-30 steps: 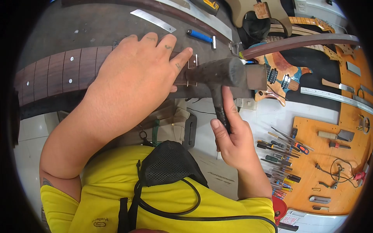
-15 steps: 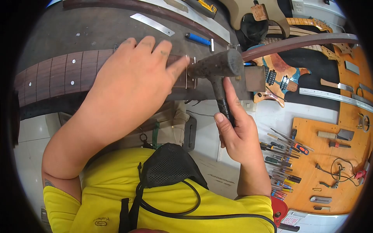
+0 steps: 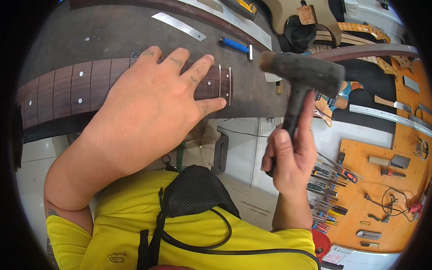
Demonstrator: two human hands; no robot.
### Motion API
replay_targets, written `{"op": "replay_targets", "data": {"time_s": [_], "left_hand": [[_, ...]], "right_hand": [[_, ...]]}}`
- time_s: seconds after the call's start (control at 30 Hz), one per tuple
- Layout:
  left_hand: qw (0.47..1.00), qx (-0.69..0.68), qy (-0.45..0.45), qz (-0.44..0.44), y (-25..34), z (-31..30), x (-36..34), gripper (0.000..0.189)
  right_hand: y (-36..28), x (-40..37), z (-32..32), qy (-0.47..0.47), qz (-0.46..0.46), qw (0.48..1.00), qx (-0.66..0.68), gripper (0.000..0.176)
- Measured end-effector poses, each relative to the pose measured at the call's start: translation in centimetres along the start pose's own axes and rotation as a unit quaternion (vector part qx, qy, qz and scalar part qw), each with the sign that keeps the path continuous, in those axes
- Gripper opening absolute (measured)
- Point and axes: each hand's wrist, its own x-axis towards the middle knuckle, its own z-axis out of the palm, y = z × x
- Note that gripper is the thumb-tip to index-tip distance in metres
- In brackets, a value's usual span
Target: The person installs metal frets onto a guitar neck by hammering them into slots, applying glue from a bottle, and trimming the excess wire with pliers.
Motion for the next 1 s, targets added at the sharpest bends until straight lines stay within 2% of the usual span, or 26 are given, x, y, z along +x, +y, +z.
{"op": "replay_targets", "data": {"time_s": [0.07, 0.1, 0.2, 0.27, 0.33, 0.4, 0.53, 0.6, 0.67, 0.73, 0.8, 0.87, 0.93, 1.0], "left_hand": [[1.0, 0.002, -0.02, -0.003, 0.0, -0.2, 0.1, 0.041], [1.0, 0.002, -0.019, -0.001, 0.1, -0.4, 0.1, 0.041], [0.999, 0.012, -0.029, -0.006, 0.0, -0.5, 0.2, 0.041], [1.0, -0.003, -0.014, -0.005, 0.0, -0.2, 0.0, 0.041], [1.0, -0.006, -0.005, -0.005, 0.1, 0.0, 0.0, 0.041], [1.0, -0.002, 0.008, -0.003, 0.0, -0.1, 0.0, 0.041], [1.0, 0.003, 0.0, -0.005, -0.1, -0.2, 0.0, 0.04], [1.0, -0.005, 0.002, -0.007, -0.1, 0.2, 0.0, 0.04], [1.0, -0.01, 0.018, -0.002, 0.0, 0.4, 0.0, 0.04], [1.0, -0.007, 0.017, -0.002, -0.1, 0.2, -0.1, 0.039], [1.0, -0.006, 0.019, 0.0, -0.1, -0.1, 0.0, 0.039], [1.0, 0.007, -0.014, -0.001, -0.1, -0.2, 0.1, 0.039], [1.0, 0.003, -0.002, -0.003, -0.2, 0.1, 0.0, 0.038], [1.0, 0.004, 0.012, 0.006, -0.2, 0.2, 0.0, 0.038]], "right_hand": [[0.5, 0.2, -1.0, -0.138, 0.1, 0.975, -0.143, 0.075], [-0.2, 0.3, 0.0, -0.154, 0.119, 0.975, -0.111, 0.073], [-1.3, 0.9, -1.3, -0.129, 0.105, 0.981, -0.103, 0.071], [-1.3, 0.7, -0.9, -0.051, 0.019, 0.998, -0.045, 0.071], [-1.2, 0.4, 0.2, -0.003, 0.007, 1.0, -0.015, 0.071], [-1.2, 0.6, -0.4, -0.149, 0.141, 0.971, -0.125, 0.072], [-2.0, 0.8, -0.9, -0.134, 0.1, 0.98, -0.113, 0.072], [-2.3, 0.6, -0.6, -0.062, 0.026, 0.997, -0.036, 0.07], [-1.9, 0.6, 0.7, 0.011, -0.004, 0.999, -0.031, 0.074], [-1.2, 1.3, -0.3, -0.149, 0.101, 0.973, -0.147, 0.073], [-1.2, 1.1, 0.2, -0.154, 0.094, 0.973, -0.144, 0.072], [-2.1, 1.4, -0.2, -0.104, 0.095, 0.983, -0.117, 0.073], [-2.2, 1.6, -0.1, -0.014, 0.012, 0.999, -0.045, 0.073], [-2.2, 1.7, 0.5, -0.007, 0.008, 0.999, -0.035, 0.073]]}}
